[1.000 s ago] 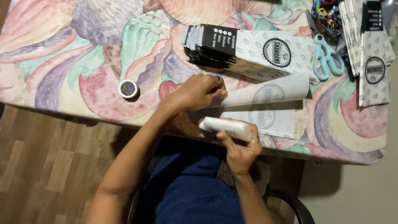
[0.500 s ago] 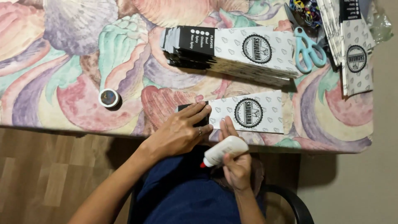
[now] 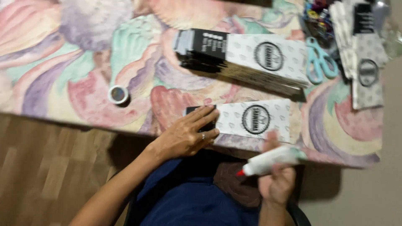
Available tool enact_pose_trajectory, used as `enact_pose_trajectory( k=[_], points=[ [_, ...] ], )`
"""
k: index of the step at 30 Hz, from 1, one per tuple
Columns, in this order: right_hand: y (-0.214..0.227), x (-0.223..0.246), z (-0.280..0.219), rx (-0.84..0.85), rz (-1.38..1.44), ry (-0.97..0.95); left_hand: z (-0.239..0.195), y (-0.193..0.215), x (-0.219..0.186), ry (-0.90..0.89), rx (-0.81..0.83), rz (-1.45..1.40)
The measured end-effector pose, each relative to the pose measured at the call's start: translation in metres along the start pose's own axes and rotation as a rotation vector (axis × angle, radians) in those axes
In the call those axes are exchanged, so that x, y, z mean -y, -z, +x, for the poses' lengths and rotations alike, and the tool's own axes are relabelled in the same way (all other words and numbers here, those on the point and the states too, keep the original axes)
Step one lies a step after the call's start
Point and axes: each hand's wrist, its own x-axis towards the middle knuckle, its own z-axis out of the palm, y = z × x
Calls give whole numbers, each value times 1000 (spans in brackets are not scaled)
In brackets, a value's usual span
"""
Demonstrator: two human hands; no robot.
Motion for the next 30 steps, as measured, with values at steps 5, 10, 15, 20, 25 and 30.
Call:
enact_pose_trajectory(
  k=[5,10,15,20,25,30],
  points=[
    [29,4,21,-1,107,-121,-7,-6,-4,10,-18,85],
    [81,57,62,-336,-216,-49,-10,-5,-19,-8,-51,222],
    [138,89,124,-314,-1616,-17,-16,5,-36,-79,-206,296],
    [67,95,121,-333,-1681,185,-55,13,-25,312,-448,-17],
    [-26,83,98,-250,-1369,661,-59,74,1,930,-848,-58],
    [-52,58,98,-45,-1327,813,-66,76,32,789,-767,300]
  ],
)
